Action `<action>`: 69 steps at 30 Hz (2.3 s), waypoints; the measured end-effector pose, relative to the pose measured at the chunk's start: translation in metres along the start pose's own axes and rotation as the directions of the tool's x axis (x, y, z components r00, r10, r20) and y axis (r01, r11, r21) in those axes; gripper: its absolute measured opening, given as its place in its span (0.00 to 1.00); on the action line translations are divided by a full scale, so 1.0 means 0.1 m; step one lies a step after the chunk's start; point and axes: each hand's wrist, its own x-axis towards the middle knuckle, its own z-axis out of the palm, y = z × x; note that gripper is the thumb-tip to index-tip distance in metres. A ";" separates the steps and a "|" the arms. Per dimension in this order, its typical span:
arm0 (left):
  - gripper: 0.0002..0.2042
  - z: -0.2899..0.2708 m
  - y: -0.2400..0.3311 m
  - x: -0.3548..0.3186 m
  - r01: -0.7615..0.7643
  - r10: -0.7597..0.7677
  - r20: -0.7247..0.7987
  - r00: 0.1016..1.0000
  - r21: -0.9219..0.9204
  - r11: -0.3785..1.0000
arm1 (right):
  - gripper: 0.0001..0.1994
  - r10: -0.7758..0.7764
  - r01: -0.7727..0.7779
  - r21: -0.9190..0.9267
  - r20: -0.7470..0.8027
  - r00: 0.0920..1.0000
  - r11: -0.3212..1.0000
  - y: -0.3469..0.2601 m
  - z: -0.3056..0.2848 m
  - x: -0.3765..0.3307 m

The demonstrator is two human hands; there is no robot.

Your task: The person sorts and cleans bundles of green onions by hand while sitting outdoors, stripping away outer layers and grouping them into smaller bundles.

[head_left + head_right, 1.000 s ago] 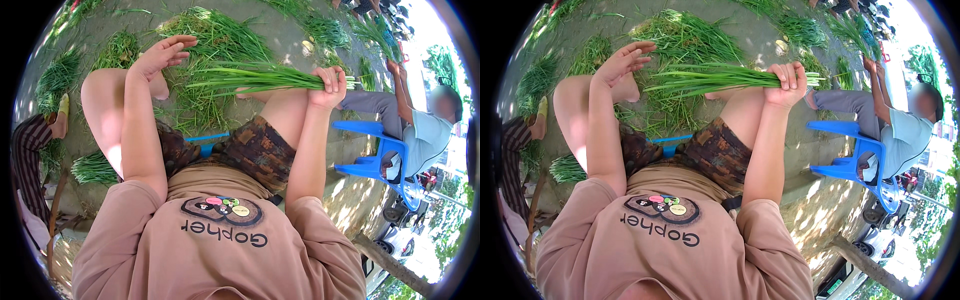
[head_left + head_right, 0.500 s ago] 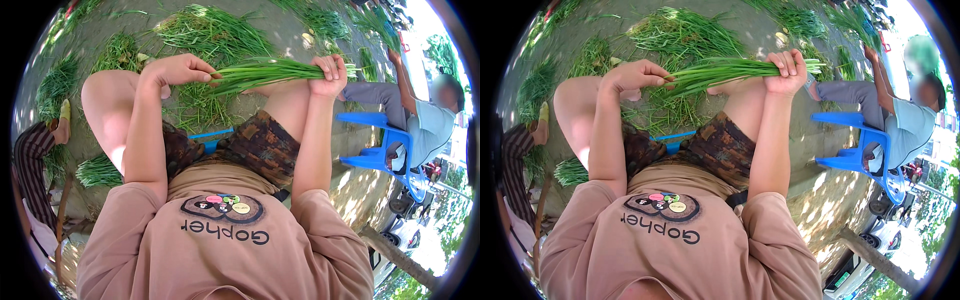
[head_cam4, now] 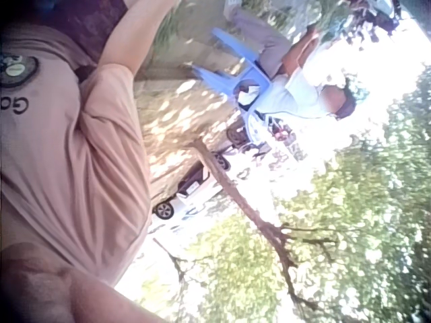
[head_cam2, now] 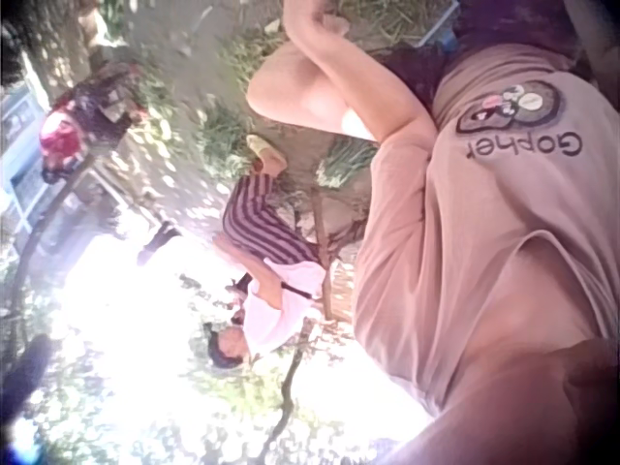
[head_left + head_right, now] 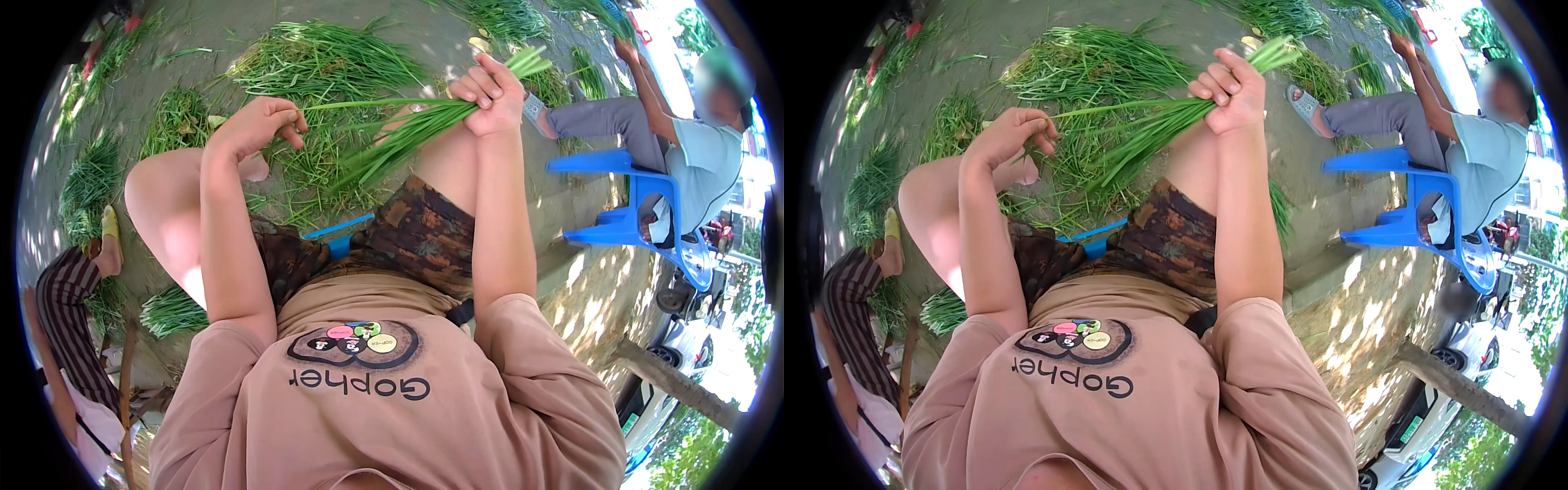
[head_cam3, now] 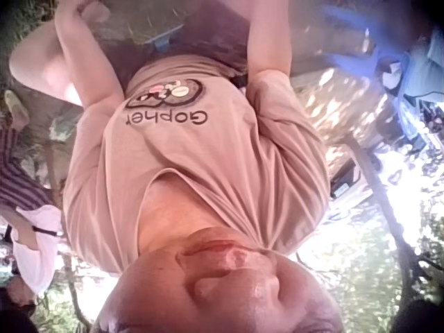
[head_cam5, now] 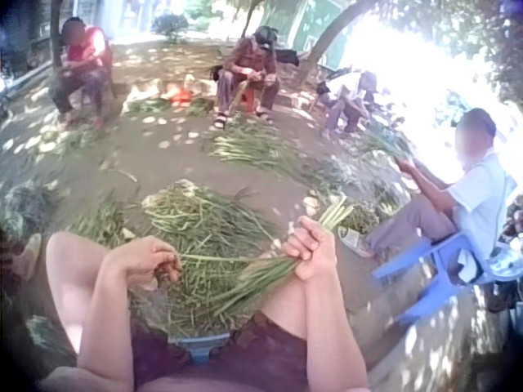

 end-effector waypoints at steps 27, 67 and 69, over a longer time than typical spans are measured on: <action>0.17 0.16 0.02 -0.03 -0.006 0.097 0.490 0.866 -0.184 0.983 | 0.05 -0.130 0.087 -0.186 -0.228 0.965 0.979 0.09 0.13 0.07; 0.18 0.81 0.44 0.04 -0.102 0.233 0.580 0.780 -0.250 0.963 | 0.05 0.169 -0.199 -0.077 -0.288 0.943 0.977 0.51 0.20 0.04; 0.17 0.86 0.61 -0.06 -0.144 0.199 0.580 0.790 -0.140 0.980 | 0.05 0.184 -0.208 -0.080 -0.236 0.954 0.975 0.50 0.19 0.03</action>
